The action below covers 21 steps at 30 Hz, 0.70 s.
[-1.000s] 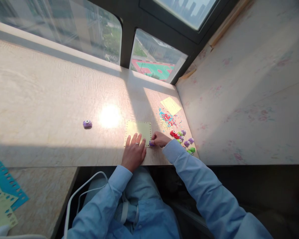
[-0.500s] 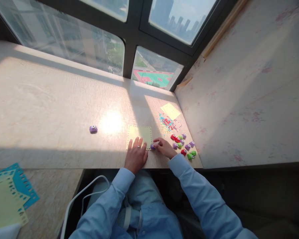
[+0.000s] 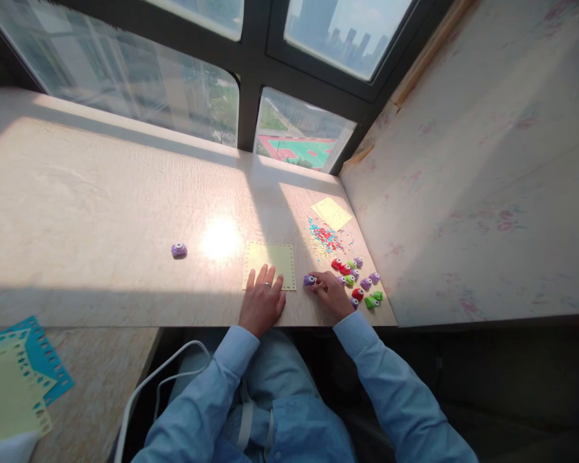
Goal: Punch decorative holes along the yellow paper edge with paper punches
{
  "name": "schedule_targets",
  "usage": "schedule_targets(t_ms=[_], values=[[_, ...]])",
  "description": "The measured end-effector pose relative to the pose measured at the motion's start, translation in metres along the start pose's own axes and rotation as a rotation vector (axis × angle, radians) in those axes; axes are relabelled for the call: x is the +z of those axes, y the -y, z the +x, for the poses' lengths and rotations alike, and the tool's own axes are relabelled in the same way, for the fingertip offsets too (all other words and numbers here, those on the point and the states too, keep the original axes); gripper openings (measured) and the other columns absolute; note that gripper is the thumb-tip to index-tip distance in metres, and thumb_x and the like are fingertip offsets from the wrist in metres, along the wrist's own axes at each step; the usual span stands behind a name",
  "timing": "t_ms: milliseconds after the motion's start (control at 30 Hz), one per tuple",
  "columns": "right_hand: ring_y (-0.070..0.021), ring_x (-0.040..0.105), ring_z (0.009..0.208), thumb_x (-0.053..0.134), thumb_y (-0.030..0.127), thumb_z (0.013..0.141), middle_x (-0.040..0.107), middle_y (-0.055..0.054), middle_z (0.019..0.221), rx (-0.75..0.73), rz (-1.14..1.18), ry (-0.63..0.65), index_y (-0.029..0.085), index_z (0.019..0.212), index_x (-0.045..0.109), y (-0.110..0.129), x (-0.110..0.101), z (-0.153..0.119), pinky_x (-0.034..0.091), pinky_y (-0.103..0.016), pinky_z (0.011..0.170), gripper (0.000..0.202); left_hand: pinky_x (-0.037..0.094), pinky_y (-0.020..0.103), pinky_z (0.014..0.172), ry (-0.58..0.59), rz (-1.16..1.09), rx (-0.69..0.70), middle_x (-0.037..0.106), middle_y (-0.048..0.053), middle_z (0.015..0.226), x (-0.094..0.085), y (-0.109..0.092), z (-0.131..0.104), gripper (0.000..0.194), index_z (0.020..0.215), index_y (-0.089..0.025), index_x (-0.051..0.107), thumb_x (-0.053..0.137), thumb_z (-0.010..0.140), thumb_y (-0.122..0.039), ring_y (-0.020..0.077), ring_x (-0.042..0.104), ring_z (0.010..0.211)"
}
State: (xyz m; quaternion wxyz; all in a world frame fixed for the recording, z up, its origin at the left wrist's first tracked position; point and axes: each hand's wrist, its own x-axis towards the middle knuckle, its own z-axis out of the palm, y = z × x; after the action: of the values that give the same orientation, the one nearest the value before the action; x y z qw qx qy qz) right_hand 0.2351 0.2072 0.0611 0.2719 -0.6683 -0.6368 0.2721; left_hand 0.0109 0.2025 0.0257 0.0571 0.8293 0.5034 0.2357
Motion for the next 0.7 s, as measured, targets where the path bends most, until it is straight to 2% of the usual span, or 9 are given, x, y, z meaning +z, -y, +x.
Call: schedule_targets(t_ms=[200, 333, 467, 533, 600, 700], values=[[-0.0201, 0.065, 0.072, 0.068, 0.059, 0.076, 0.066, -0.005, 0.085, 0.172, 0.405, -0.009, 0.018, 0.108, 0.064, 0.002, 0.007, -0.017, 0.052, -0.032, 0.06, 0.052, 0.03, 0.059, 0.12, -0.012, 0.001, -0.004, 0.056, 0.018, 0.145, 0.0, 0.0, 0.0, 0.04, 0.13, -0.013, 0.063, 0.047, 0.099, -0.031, 0.0349, 0.042, 0.143], [-0.0232, 0.072, 0.083, 0.073, 0.069, 0.07, 0.068, -0.007, 0.096, 0.244, 0.679, 0.058, 0.02, 0.101, 0.059, 0.011, 0.019, -0.019, 0.058, -0.035, 0.068, 0.06, 0.03, 0.059, 0.119, -0.02, 0.008, -0.011, 0.057, 0.019, 0.144, -0.001, 0.0, -0.001, 0.039, 0.128, -0.013, 0.064, 0.048, 0.098, -0.031, 0.035, 0.044, 0.142], [-0.0248, 0.072, 0.089, 0.075, 0.072, 0.066, 0.068, -0.007, 0.095, 0.276, 0.744, 0.116, 0.02, 0.1, 0.058, 0.018, 0.031, -0.009, 0.06, -0.04, 0.077, 0.065, 0.03, 0.059, 0.119, -0.029, 0.022, -0.031, 0.057, 0.019, 0.143, -0.002, 0.0, -0.002, 0.038, 0.126, -0.012, 0.064, 0.049, 0.098, -0.033, 0.0357, 0.045, 0.141], [-0.0256, 0.071, 0.096, 0.075, 0.071, 0.066, 0.069, -0.009, 0.099, 0.224, 0.703, 0.04, 0.02, 0.101, 0.058, 0.022, 0.033, -0.003, 0.059, -0.042, 0.084, 0.064, 0.03, 0.059, 0.118, -0.034, 0.026, -0.043, 0.057, 0.02, 0.143, -0.002, -0.001, -0.002, 0.038, 0.125, -0.012, 0.064, 0.05, 0.098, -0.034, 0.036, 0.046, 0.14], [-0.0262, 0.068, 0.106, 0.073, 0.068, 0.071, 0.069, -0.011, 0.106, 0.133, 0.677, -0.089, 0.02, 0.104, 0.059, 0.026, 0.033, 0.002, 0.057, -0.042, 0.09, 0.061, 0.03, 0.06, 0.118, -0.034, 0.027, -0.05, 0.057, 0.02, 0.143, -0.002, -0.001, -0.002, 0.037, 0.125, -0.013, 0.064, 0.051, 0.097, -0.034, 0.036, 0.046, 0.14], [-0.0269, 0.067, 0.111, 0.068, 0.066, 0.078, 0.068, -0.012, 0.111, 0.061, 0.729, -0.212, 0.02, 0.106, 0.059, 0.029, 0.029, 0.005, 0.058, -0.041, 0.086, 0.054, 0.029, 0.06, 0.118, -0.036, 0.027, -0.052, 0.057, 0.02, 0.143, -0.001, -0.001, -0.002, 0.037, 0.125, -0.012, 0.064, 0.052, 0.097, -0.033, 0.036, 0.045, 0.14]])
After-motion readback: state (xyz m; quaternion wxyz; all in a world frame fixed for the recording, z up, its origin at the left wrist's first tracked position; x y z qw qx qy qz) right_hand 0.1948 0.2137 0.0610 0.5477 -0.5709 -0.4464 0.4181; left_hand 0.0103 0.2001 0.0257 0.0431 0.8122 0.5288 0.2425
